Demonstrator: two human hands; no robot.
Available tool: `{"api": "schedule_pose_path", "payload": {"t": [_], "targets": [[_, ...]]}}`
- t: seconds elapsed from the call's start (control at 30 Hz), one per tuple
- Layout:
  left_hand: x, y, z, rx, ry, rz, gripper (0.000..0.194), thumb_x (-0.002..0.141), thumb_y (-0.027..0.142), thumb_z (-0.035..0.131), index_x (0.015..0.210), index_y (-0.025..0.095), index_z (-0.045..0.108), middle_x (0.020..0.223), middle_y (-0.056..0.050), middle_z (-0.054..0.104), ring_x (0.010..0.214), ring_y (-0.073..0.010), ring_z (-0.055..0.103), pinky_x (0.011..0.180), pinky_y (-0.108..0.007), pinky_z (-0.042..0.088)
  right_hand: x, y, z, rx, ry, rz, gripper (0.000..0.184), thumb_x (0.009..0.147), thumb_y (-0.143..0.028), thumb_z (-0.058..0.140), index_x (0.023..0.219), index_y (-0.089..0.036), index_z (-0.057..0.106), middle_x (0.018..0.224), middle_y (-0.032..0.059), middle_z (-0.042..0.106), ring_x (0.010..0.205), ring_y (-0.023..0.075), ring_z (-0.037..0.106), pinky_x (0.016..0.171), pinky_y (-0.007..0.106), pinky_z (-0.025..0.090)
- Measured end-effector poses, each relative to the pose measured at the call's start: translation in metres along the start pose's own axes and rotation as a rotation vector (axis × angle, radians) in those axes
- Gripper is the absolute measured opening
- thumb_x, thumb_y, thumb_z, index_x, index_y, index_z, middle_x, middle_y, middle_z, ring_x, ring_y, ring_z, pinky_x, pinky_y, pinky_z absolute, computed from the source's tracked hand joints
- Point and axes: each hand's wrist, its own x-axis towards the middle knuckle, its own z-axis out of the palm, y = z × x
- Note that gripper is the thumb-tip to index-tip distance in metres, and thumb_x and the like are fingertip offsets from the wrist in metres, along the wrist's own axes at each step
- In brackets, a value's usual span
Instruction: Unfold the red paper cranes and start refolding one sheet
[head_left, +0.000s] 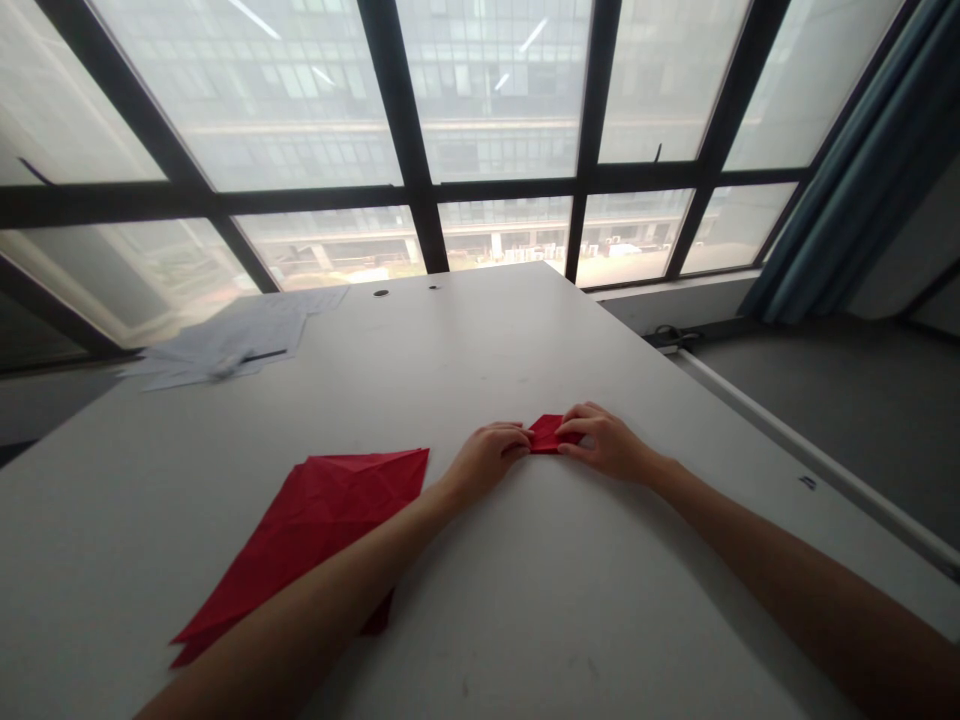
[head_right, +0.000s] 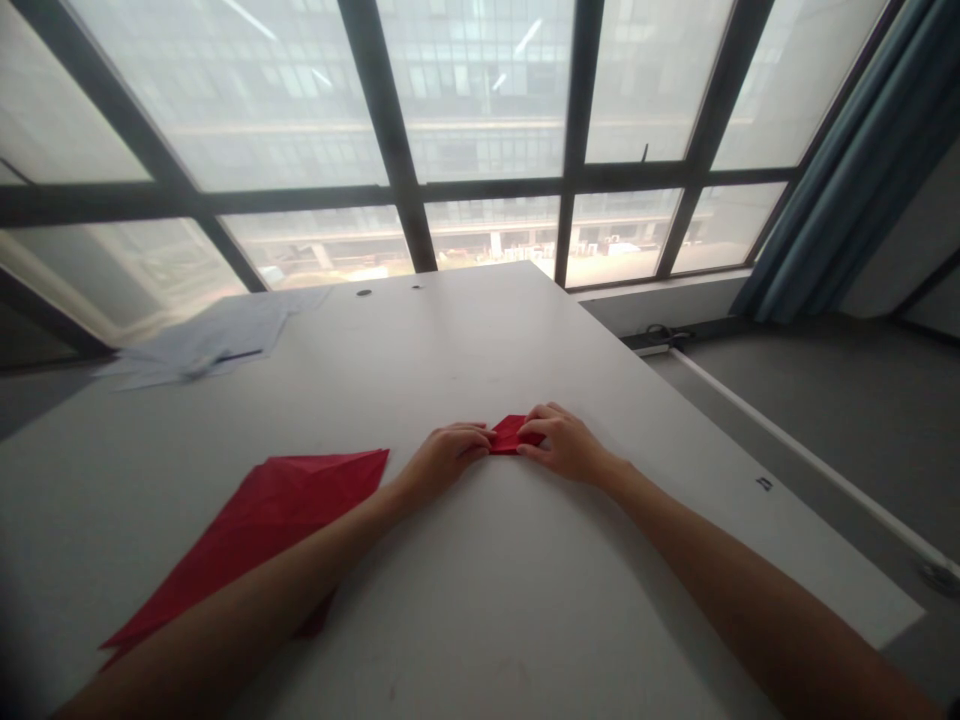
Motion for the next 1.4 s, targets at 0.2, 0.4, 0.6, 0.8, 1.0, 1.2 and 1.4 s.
{"api": "schedule_pose_path", "payload": {"t": [0.2, 0.4, 0.6, 0.8, 1.0, 1.2, 1.4], "targets": [[-0.001, -0.001, 0.001, 0.009, 0.039, 0.017, 0.023, 0.093, 0.018, 0.056, 0.105, 0.024, 0.074, 0.112, -0.004, 0.074, 0.113, -0.0211, 0.065, 0.101, -0.033, 0.048, 0.002, 0.003, 0.008, -0.004, 0.064, 0.018, 0.015, 0.093, -0.023, 0.059, 0.09, -0.023, 0.074, 0.095, 0.0046, 0.069, 0.093, 0.0208, 0.059, 0.087, 0.035, 0.047], [-0.001, 0.003, -0.001, 0.088, 0.012, 0.096, 0.041, 0.094, 0.011, 0.049, 0.129, 0.028, 0.065, 0.121, -0.005, 0.07, 0.111, -0.0215, 0.064, 0.1, -0.035, 0.048, 0.007, 0.002, 0.017, -0.023, 0.141, 0.096, 0.014, 0.088, -0.017, 0.061, 0.097, -0.022, 0.071, 0.094, 0.0046, 0.069, 0.091, 0.0206, 0.059, 0.084, 0.034, 0.047], [-0.003, 0.009, -0.003, 0.259, -0.047, 0.128, 0.047, 0.093, 0.01, 0.05, 0.13, 0.036, 0.063, 0.119, -0.003, 0.069, 0.11, -0.0203, 0.062, 0.1, -0.036, 0.046, 0.008, 0.0, 0.018, -0.051, 0.136, 0.118, 0.01, 0.088, -0.019, 0.06, 0.09, -0.021, 0.069, 0.092, 0.0047, 0.068, 0.09, 0.0203, 0.059, 0.084, 0.033, 0.047], [-0.004, 0.014, -0.007, 0.363, -0.113, 0.122, 0.055, 0.087, 0.006, 0.051, 0.133, 0.035, 0.06, 0.126, -0.003, 0.063, 0.115, -0.0216, 0.057, 0.105, -0.038, 0.043, 0.007, 0.004, 0.017, -0.022, 0.114, 0.094, 0.027, 0.088, -0.01, 0.048, 0.095, -0.021, 0.072, 0.095, 0.0064, 0.068, 0.093, 0.0212, 0.06, 0.087, 0.034, 0.048], [-0.004, 0.018, -0.008, 0.398, -0.124, 0.128, 0.046, 0.09, 0.013, 0.053, 0.131, 0.032, 0.061, 0.126, -0.004, 0.062, 0.115, -0.0225, 0.056, 0.104, -0.038, 0.042, 0.003, -0.001, 0.003, -0.082, 0.26, 0.091, 0.042, 0.091, -0.006, 0.037, 0.111, -0.02, 0.071, 0.11, 0.0097, 0.067, 0.11, 0.0227, 0.057, 0.098, 0.037, 0.046], [-0.004, 0.021, -0.007, 0.4, -0.114, 0.131, 0.034, 0.097, 0.026, 0.052, 0.129, 0.032, 0.061, 0.123, -0.004, 0.062, 0.113, -0.0213, 0.056, 0.103, -0.036, 0.042, -0.006, -0.013, 0.009, -0.26, -0.106, 0.007, 0.049, 0.103, -0.035, 0.035, 0.15, -0.023, 0.041, 0.158, 0.0078, 0.036, 0.148, 0.0271, 0.023, 0.119, 0.054, 0.021], [-0.005, 0.024, -0.01, 0.432, -0.157, 0.153, 0.043, 0.101, 0.042, 0.046, 0.143, 0.035, 0.047, 0.132, -0.007, 0.056, 0.118, -0.0231, 0.053, 0.104, -0.039, 0.04, -0.009, -0.012, 0.017, -0.27, -0.286, 0.021, 0.067, 0.101, -0.057, 0.03, 0.158, -0.025, 0.015, 0.164, 0.0088, 0.018, 0.152, 0.028, 0.008, 0.119, 0.061, 0.001]]}}
